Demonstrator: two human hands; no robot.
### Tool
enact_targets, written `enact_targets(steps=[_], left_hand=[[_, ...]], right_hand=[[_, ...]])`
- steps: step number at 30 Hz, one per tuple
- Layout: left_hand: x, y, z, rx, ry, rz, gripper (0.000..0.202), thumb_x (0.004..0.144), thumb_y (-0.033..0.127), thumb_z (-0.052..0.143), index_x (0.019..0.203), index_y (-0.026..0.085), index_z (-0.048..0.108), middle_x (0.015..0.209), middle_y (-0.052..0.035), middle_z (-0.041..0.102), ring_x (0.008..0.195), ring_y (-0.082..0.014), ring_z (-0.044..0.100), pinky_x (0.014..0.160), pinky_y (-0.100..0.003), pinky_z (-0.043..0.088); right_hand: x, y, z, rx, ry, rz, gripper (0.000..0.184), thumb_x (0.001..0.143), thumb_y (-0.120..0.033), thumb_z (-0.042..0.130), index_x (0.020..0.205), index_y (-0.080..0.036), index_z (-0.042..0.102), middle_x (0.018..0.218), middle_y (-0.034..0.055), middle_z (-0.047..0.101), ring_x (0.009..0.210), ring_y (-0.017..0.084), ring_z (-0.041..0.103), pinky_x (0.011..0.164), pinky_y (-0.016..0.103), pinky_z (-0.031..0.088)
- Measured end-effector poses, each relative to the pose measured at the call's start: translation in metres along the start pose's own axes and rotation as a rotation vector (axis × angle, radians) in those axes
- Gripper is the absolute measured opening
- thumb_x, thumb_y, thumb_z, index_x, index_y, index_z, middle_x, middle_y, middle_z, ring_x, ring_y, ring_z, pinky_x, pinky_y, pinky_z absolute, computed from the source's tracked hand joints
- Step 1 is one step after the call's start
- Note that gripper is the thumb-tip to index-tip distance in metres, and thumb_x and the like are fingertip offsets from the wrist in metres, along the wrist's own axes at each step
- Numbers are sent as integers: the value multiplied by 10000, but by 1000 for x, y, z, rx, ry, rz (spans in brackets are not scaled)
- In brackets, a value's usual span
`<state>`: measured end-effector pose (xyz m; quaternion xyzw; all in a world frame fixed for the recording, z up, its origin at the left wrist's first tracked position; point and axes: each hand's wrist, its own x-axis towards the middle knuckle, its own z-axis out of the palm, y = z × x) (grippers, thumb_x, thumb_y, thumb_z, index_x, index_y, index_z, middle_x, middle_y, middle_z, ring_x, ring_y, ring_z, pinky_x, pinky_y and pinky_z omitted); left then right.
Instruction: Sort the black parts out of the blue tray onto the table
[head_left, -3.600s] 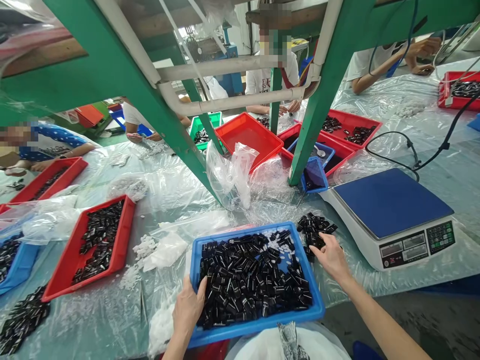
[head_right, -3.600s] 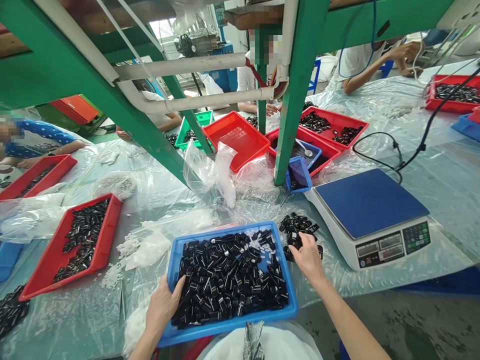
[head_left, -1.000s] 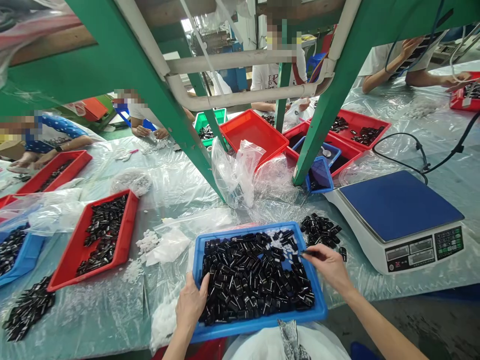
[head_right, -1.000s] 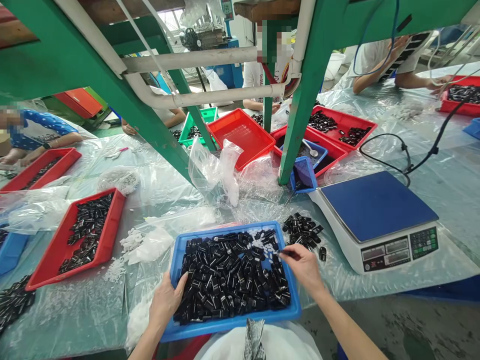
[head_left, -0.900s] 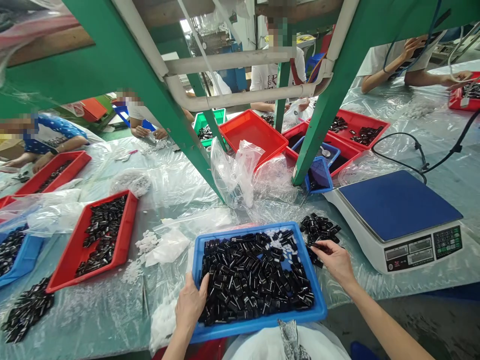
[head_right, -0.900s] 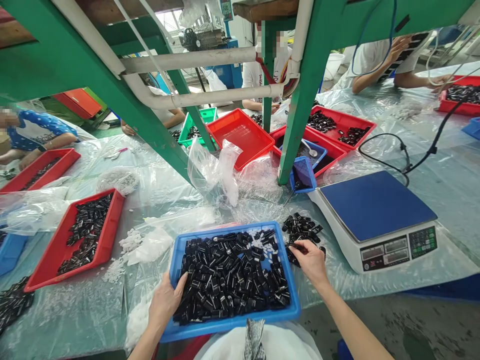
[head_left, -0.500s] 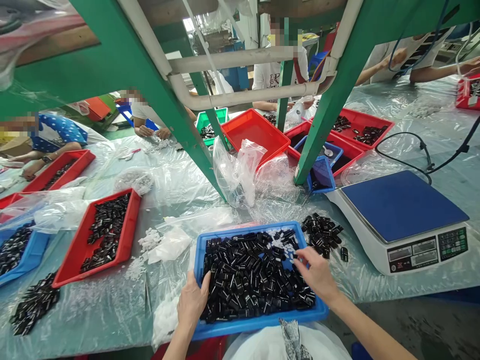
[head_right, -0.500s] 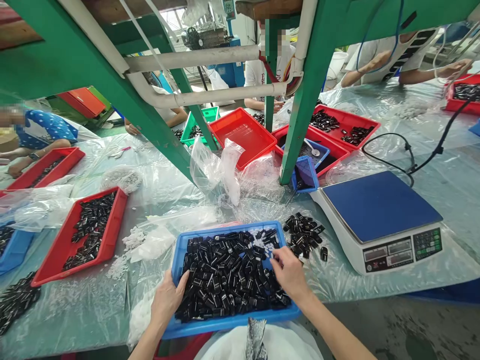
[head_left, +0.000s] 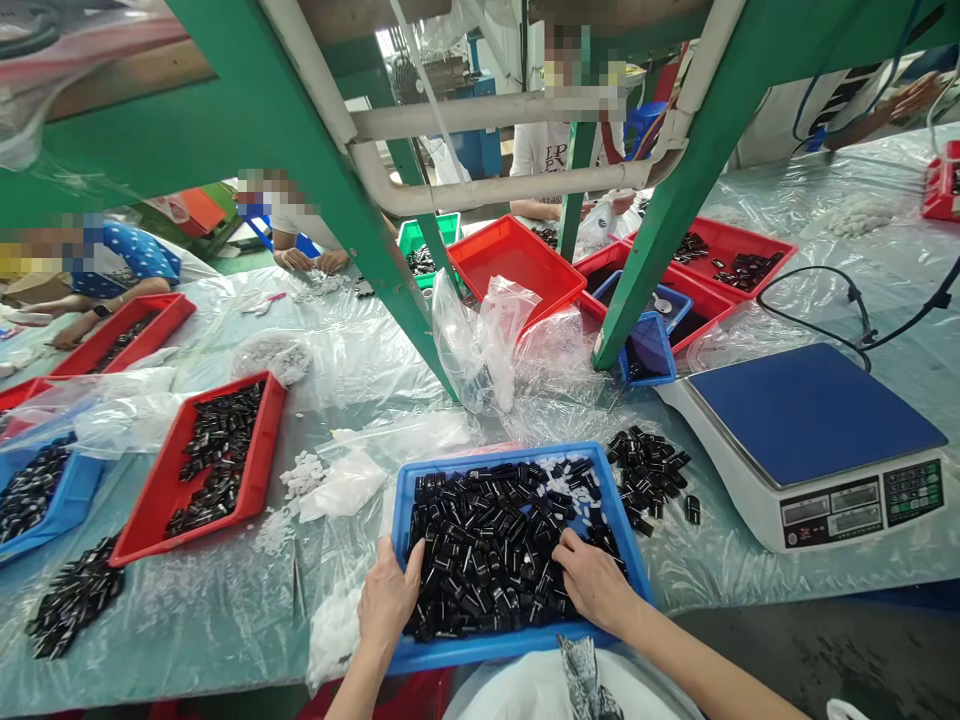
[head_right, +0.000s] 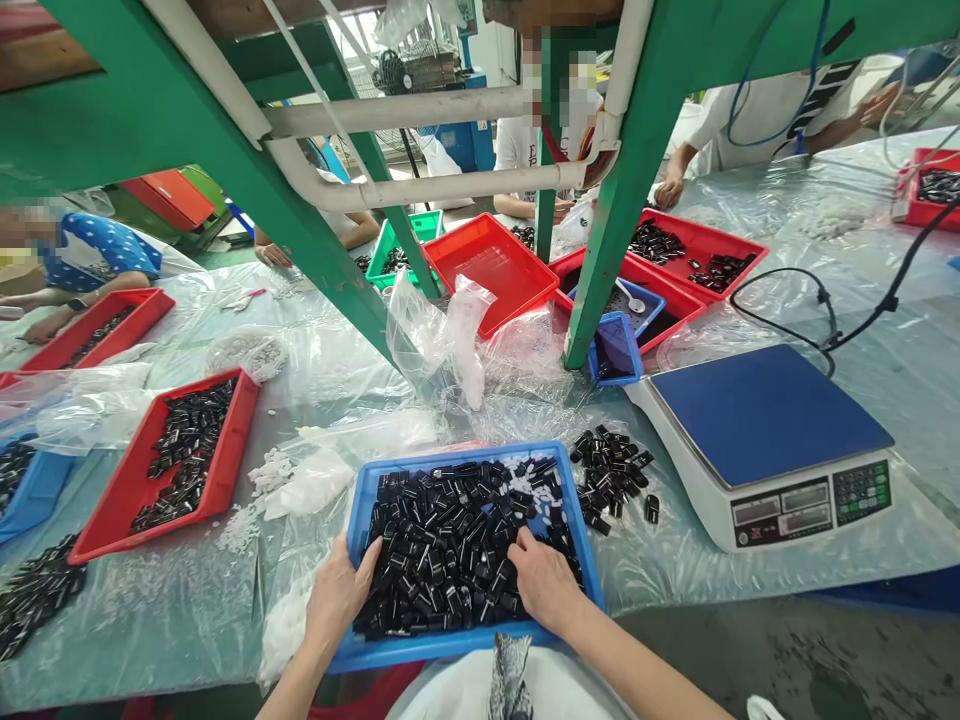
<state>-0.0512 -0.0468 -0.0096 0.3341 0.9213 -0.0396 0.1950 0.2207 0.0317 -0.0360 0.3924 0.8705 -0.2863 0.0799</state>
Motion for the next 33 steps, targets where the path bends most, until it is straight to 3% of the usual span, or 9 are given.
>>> enact_targets(steps=[5,9,18,21,23,26,29,33], left_hand=[[2,0,0,-10,-2,12,495,865,512,320,1166,138,441,915,-179,689,889,-336,658,673,-369,469],[1,1,-1,-17,-15,-5,504,867,504,324,1189,131,426,957,-192,681,927,-350,645,692,-377,468],[3,-1,0,-6,-14,-3,502,865,512,319,1179,138,436,938,-189,686,899,-347,655,681,-375,471],[6,-3,2,5,-1,6,508,860,528,310,1155,141,458,917,-184,690,875,-346,661,672,-382,475],[6,-3,3,7,3,12,511,858,531,309,1147,140,467,915,-184,690,880,-350,660,675,-390,477],[6,-2,2,1,7,19,512,860,523,311,1154,133,463,919,-189,689,891,-353,657,677,-392,478],[4,-1,1,-8,12,21,508,863,516,308,1165,132,449,914,-193,688,887,-356,656,665,-389,476],[5,-2,1,-13,3,22,483,865,520,304,1113,142,473,878,-178,690,858,-344,661,656,-383,474]], right_hand=[[-2,-7,8,-208,-4,-65,530,657,113,414,1086,-188,499,1071,89,572,813,211,622,543,251,420],[-2,-7,12,-249,-6,-205,430,668,104,405,963,-179,542,1077,94,579,814,214,617,530,253,413],[-4,10,11,97,48,-125,279,714,38,410,825,-172,556,961,53,566,718,140,591,632,240,422],[-7,14,10,253,140,-127,291,681,35,394,771,-188,559,888,29,561,666,131,566,606,239,416],[-10,21,3,419,275,-125,287,671,21,382,749,-197,553,851,25,557,679,132,562,609,234,425],[-13,44,-15,608,564,1,195,730,-78,405,739,-206,553,848,40,569,731,153,575,606,241,450],[-11,84,-30,566,778,265,110,741,-219,448,738,-203,557,826,52,575,652,167,579,593,284,470],[-6,123,-31,440,686,467,156,713,-250,428,763,-179,558,857,85,582,549,165,575,642,360,484]])
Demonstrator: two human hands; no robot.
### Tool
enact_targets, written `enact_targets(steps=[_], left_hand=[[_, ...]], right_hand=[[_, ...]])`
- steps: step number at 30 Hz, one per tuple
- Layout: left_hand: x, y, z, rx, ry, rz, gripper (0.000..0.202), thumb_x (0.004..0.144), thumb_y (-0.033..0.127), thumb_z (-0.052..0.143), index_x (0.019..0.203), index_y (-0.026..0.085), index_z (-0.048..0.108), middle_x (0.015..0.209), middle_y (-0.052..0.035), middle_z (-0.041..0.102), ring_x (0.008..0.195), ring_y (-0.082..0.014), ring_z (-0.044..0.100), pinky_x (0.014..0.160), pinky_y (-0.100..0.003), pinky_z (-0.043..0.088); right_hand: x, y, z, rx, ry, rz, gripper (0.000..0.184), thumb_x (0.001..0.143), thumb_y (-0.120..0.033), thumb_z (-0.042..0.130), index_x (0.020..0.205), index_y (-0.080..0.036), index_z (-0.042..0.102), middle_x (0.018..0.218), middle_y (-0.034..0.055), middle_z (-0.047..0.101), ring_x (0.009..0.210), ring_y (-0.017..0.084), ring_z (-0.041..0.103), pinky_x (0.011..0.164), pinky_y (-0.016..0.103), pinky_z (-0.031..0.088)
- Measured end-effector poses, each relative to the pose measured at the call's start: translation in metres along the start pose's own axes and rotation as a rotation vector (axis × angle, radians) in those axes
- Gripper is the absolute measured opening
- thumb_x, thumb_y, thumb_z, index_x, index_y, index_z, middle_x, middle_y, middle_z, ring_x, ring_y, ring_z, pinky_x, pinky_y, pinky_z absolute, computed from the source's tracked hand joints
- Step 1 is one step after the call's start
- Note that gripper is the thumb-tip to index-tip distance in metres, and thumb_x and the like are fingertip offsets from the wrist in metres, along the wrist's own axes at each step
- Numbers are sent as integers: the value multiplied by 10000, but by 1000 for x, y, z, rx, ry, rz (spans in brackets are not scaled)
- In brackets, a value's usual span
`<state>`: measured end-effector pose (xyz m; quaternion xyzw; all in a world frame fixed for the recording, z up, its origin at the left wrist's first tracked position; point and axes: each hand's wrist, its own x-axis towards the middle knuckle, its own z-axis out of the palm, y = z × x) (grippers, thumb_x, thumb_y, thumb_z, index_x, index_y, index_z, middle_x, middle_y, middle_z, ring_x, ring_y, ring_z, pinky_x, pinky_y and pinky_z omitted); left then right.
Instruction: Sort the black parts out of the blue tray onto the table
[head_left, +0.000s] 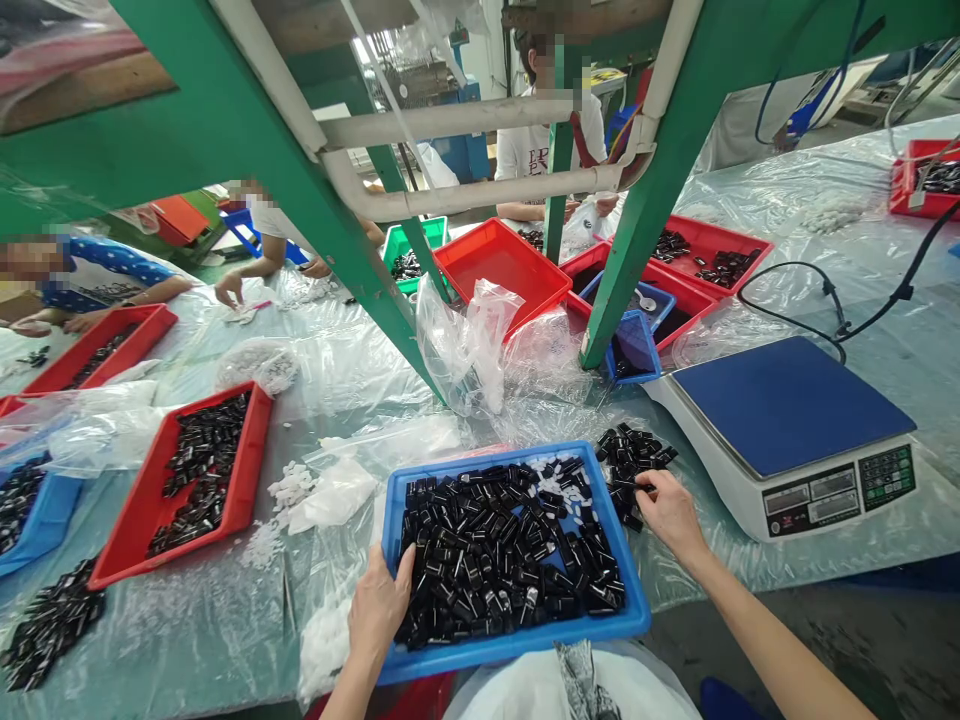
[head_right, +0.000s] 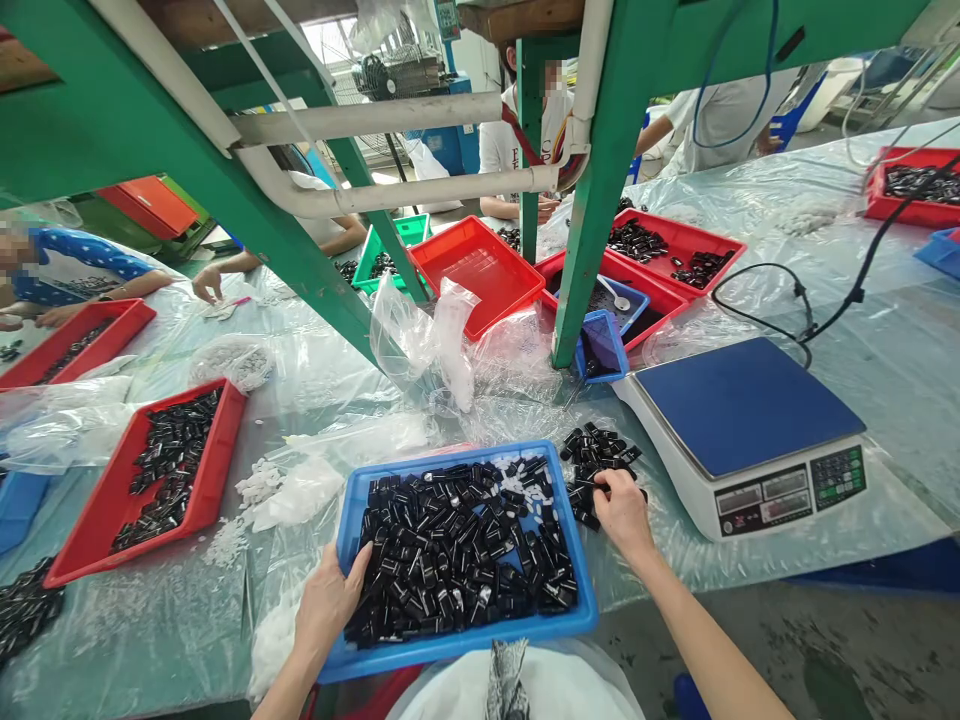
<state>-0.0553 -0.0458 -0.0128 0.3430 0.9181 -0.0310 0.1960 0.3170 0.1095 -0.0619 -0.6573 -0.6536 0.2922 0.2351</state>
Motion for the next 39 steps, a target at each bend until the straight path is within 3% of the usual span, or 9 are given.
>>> enact_targets(steps=[3,7,10,12,14,19,26,33,39], left_hand=[[1,-2,1,7,1,4,472,867,521,300,1087,146,482,844,-164,689,838,-335,663,647,-376,471],[2,-3,2,14,3,4,473,866,524,303,1080,143,484,837,-166,689,835,-339,662,632,-371,467],[2,-2,2,17,3,-3,464,865,523,311,1073,148,487,847,-165,691,836,-334,664,632,-364,465],[1,-1,2,15,6,-7,457,867,519,311,1079,152,484,858,-164,692,841,-331,665,637,-360,464],[-1,0,1,14,8,-8,459,869,516,310,1091,152,478,874,-168,692,855,-330,664,648,-360,465],[-3,2,-2,16,0,-12,473,872,513,305,1122,142,459,905,-181,691,890,-337,659,674,-367,467],[-3,3,-2,0,-13,-19,474,870,515,305,1119,143,459,925,-187,691,912,-351,652,682,-371,465],[-4,4,-3,1,-13,-7,484,873,499,307,1153,129,446,952,-202,685,928,-358,648,695,-383,471],[-3,4,-4,-11,-24,-26,491,872,493,322,1184,130,429,968,-198,683,942,-359,643,708,-386,473]], right_hand=[[-2,-2,1,-110,-11,-27,272,769,-275,431,972,-150,562,1023,150,583,696,231,612,679,409,489],[-24,-31,8,-191,32,-262,274,854,-244,405,1091,-161,515,1086,154,563,1011,292,539,853,449,451],[-48,-53,26,-131,-237,-322,224,862,-165,404,1053,-195,518,983,91,590,906,225,596,796,357,489],[-62,-65,40,-238,-438,-289,256,822,-119,464,1062,-190,520,1009,86,590,854,218,624,735,330,506],[-72,-75,52,-422,-540,-276,331,788,-75,504,1101,-183,516,1075,105,575,857,228,635,706,321,511],[-77,-91,63,-717,-505,-341,503,730,79,421,1176,-138,505,1082,151,586,882,239,630,683,303,537],[-67,-95,66,-704,-419,-338,420,748,124,358,1003,-145,556,945,130,624,865,229,640,662,299,558],[-65,-102,59,-724,-656,-105,604,690,145,374,1243,-96,415,1321,261,408,856,242,673,678,318,523],[-63,-86,55,-522,-659,-76,242,783,-11,423,985,-93,530,1105,189,514,807,265,656,638,333,461]])
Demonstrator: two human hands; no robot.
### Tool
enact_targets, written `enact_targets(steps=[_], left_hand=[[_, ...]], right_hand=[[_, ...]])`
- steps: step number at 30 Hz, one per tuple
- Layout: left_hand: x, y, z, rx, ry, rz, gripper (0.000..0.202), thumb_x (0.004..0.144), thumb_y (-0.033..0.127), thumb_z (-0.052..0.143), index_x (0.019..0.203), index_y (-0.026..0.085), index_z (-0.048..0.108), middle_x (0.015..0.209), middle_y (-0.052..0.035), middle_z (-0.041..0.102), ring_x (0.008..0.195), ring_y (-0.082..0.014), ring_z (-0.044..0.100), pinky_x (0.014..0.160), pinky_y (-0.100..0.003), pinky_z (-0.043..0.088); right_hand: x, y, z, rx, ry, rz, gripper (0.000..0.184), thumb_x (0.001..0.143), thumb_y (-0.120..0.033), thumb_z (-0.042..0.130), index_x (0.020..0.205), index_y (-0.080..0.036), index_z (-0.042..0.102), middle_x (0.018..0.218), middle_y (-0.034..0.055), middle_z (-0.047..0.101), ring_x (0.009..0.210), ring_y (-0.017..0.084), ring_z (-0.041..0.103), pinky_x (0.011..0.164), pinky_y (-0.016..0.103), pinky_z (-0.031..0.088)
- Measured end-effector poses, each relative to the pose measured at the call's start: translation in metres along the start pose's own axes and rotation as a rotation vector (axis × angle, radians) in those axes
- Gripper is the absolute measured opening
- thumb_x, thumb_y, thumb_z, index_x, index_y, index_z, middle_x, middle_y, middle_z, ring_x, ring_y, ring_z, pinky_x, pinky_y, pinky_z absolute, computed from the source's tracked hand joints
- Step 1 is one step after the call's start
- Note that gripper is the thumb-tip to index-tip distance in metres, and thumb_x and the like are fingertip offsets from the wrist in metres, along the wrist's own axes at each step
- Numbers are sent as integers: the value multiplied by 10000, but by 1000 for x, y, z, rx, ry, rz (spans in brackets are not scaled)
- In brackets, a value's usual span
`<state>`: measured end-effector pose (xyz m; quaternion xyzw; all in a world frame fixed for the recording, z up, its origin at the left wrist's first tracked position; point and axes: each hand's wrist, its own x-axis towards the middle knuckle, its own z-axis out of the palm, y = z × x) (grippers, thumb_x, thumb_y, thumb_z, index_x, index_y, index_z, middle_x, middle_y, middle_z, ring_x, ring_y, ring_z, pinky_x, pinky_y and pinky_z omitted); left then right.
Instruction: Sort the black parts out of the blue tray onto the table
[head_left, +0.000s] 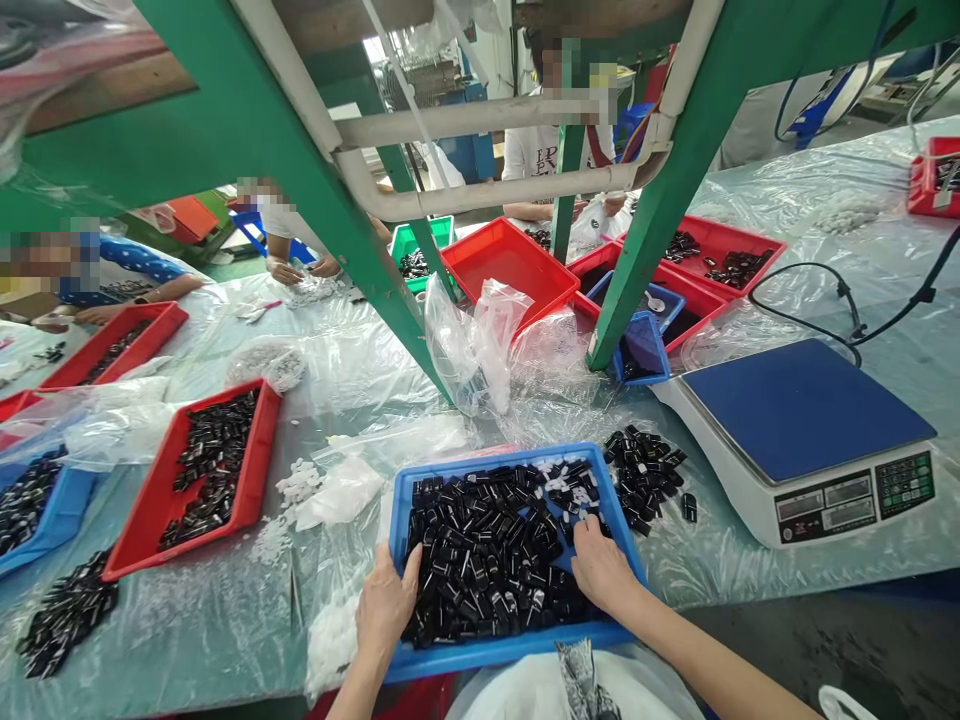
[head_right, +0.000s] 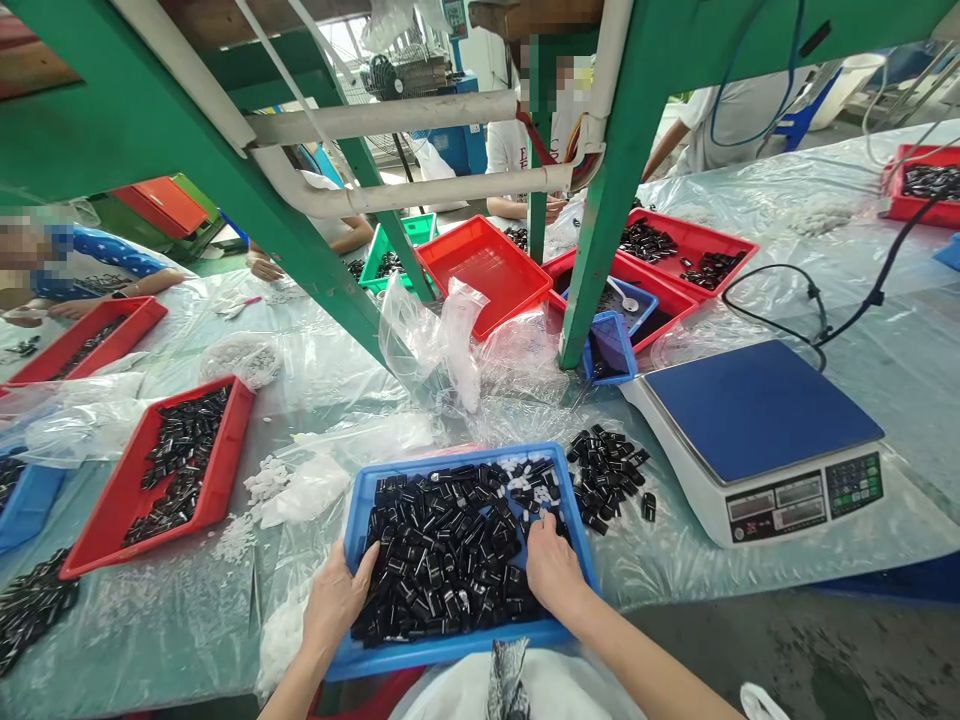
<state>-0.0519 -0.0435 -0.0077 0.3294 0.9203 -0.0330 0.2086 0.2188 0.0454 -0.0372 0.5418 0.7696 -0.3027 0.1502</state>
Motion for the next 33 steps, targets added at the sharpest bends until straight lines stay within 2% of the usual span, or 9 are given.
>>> enact_targets(steps=[4,7,12,16,20,22,25,27,33], left_hand=[[1,0,1,-5,3,0,494,873,494,321,1197,136,426,950,-192,686,937,-361,644,707,-388,472],[2,-1,2,-7,11,4,503,871,496,324,1204,131,422,973,-198,680,950,-365,640,708,-391,474],[3,-3,3,-6,-1,9,516,865,517,316,1182,127,429,978,-200,677,948,-369,640,699,-394,478],[4,-4,4,-3,1,14,508,865,518,310,1172,133,434,955,-191,683,943,-366,642,691,-391,481],[3,-5,4,0,15,25,507,863,521,313,1177,141,429,962,-191,682,946,-363,643,688,-387,481],[3,-4,4,2,17,29,507,862,524,308,1167,139,433,964,-196,680,950,-365,640,682,-387,481],[3,-4,4,11,22,25,510,862,523,308,1170,135,430,953,-198,680,939,-368,642,669,-386,478],[2,-4,4,15,24,26,505,862,522,309,1160,135,438,932,-194,682,918,-364,648,657,-381,475],[2,-4,5,28,23,20,490,862,514,315,1134,134,458,851,-172,689,866,-348,659,639,-365,466]], right_hand=[[-3,16,-3,224,80,-91,94,769,-107,482,816,-154,548,895,95,594,797,231,615,676,313,433],[-7,30,-22,508,206,-116,87,782,-248,500,794,-189,562,768,39,627,702,197,602,637,293,441],[3,75,-49,636,533,102,316,732,-489,503,782,-191,596,642,40,632,588,213,593,605,337,463],[17,103,-46,524,542,185,412,741,-448,490,972,-125,595,939,151,659,685,246,633,674,387,494],[1,91,-44,294,573,58,473,814,-337,472,1223,-101,462,1242,216,499,1034,328,558,783,433,489],[-14,73,-44,210,471,-119,364,810,-190,464,1169,-141,503,1206,167,522,1083,294,525,844,404,469],[-31,46,-37,111,74,-400,367,730,-11,468,1024,-199,579,1050,71,593,951,207,588,784,301,476],[-34,33,-27,-44,-109,-470,366,695,28,483,953,-199,608,992,58,606,894,208,606,700,279,472],[-24,27,-5,-271,-164,-470,208,748,-45,526,875,-160,645,973,85,617,851,228,602,647,298,444]])
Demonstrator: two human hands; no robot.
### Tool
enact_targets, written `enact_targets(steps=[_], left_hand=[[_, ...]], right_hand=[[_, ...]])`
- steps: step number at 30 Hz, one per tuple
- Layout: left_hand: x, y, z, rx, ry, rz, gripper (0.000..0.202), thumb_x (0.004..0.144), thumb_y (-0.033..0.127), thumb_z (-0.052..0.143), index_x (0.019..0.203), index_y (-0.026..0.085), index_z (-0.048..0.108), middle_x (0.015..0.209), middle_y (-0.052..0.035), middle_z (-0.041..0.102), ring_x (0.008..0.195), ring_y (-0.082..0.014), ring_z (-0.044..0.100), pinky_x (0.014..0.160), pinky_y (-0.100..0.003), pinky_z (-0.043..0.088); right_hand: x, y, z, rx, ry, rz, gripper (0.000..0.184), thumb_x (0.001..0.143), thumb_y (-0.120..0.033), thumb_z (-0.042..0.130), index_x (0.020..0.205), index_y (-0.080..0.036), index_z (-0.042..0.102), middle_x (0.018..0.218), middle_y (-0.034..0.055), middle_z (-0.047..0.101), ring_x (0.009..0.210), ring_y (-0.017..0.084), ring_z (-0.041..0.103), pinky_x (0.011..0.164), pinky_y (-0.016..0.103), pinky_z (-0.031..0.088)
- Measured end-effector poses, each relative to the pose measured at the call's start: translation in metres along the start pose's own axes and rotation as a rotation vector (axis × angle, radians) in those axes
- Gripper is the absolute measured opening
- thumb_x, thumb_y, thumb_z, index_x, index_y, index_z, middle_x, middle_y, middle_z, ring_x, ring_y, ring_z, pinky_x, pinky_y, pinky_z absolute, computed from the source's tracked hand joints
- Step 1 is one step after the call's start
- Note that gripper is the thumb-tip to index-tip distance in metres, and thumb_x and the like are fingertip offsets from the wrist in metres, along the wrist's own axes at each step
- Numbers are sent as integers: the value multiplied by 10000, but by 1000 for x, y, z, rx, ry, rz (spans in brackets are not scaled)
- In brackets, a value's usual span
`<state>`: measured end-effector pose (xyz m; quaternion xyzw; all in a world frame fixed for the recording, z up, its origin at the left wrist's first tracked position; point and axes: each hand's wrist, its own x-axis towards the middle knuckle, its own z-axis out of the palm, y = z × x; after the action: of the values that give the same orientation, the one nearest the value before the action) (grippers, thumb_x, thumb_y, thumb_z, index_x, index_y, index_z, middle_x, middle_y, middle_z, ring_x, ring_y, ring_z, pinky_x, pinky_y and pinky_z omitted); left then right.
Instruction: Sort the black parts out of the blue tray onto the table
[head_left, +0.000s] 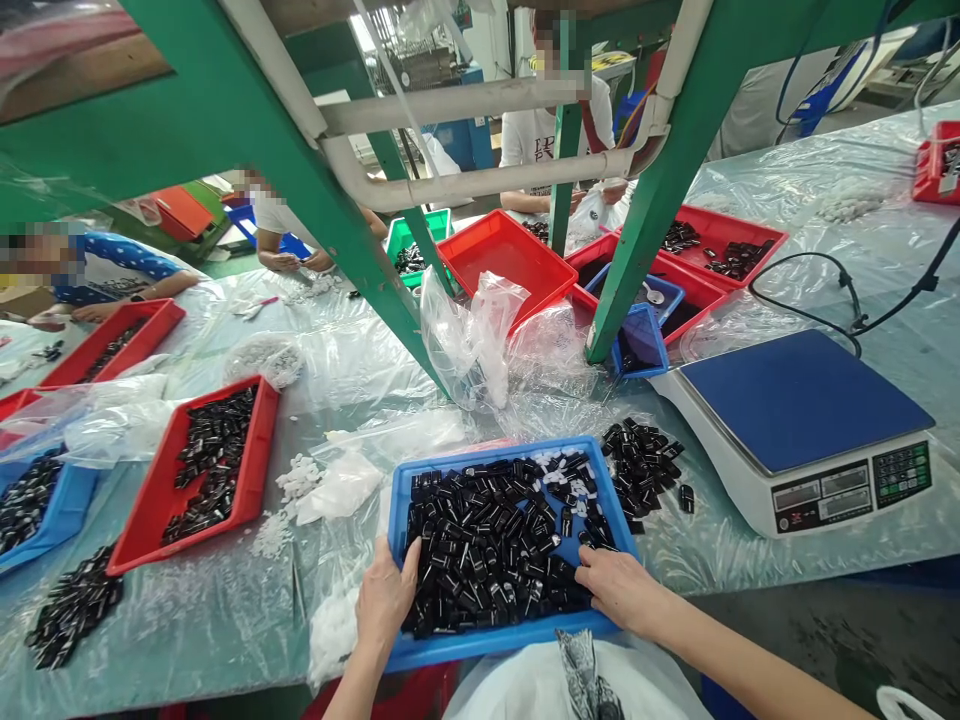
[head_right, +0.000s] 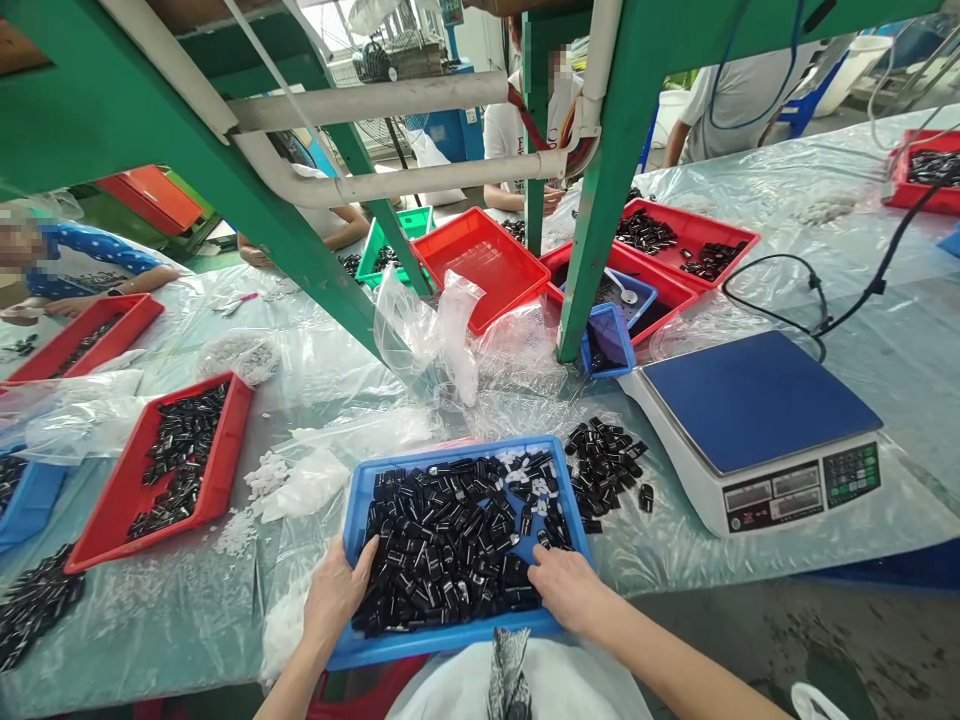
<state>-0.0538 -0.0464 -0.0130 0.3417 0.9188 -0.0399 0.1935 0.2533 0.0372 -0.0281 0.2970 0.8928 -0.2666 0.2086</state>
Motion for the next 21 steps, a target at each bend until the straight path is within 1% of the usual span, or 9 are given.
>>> enact_targets(steps=[3,5,8,11,14,16,18,21], left_hand=[[0,0,0,4,3,-2,487,862,514,312,1134,138,460,847,-164,688,860,-339,660,640,-362,464],[0,1,-1,3,-1,0,485,862,518,309,1130,143,460,830,-152,685,853,-335,662,640,-360,462],[0,0,-1,-3,-9,0,482,861,527,301,1118,151,459,810,-140,680,848,-338,662,636,-361,460],[1,0,-1,-8,-10,4,481,858,531,305,1119,156,457,800,-135,680,830,-338,664,626,-358,458],[2,-1,0,-12,-7,8,487,855,529,315,1126,150,458,801,-141,683,817,-336,665,618,-353,456],[3,-2,1,-16,-5,5,487,855,527,320,1126,149,459,818,-147,685,826,-337,664,617,-352,457],[3,-2,1,-17,-4,8,478,855,525,323,1121,152,461,827,-147,686,831,-334,663,624,-352,460],[3,-2,0,-15,-4,10,468,857,521,326,1107,153,468,814,-142,685,824,-328,666,634,-353,465]], right_hand=[[0,4,2,-6,15,-52,137,739,-112,588,847,-165,654,936,84,627,931,265,560,671,320,442],[-1,5,2,-13,26,-58,149,730,-87,574,831,-161,654,912,87,629,925,262,551,669,321,433],[-3,7,-2,43,45,-65,248,685,-7,518,809,-178,647,902,60,623,873,220,558,645,295,402],[-5,8,-6,118,48,-68,254,661,-9,509,763,-198,644,879,33,615,851,202,559,621,280,370],[-6,9,-8,113,20,-61,260,664,-3,491,739,-195,649,883,35,618,823,198,569,588,275,348],[-7,9,-7,129,25,-69,276,654,12,484,719,-197,651,870,27,618,797,186,574,573,268,338],[-7,10,-7,186,55,-80,259,665,8,492,676,-199,648,824,16,608,765,168,575,571,256,337],[-7,11,-6,302,106,-97,247,740,-26,498,637,-197,643,773,7,586,733,141,573,582,233,346]])
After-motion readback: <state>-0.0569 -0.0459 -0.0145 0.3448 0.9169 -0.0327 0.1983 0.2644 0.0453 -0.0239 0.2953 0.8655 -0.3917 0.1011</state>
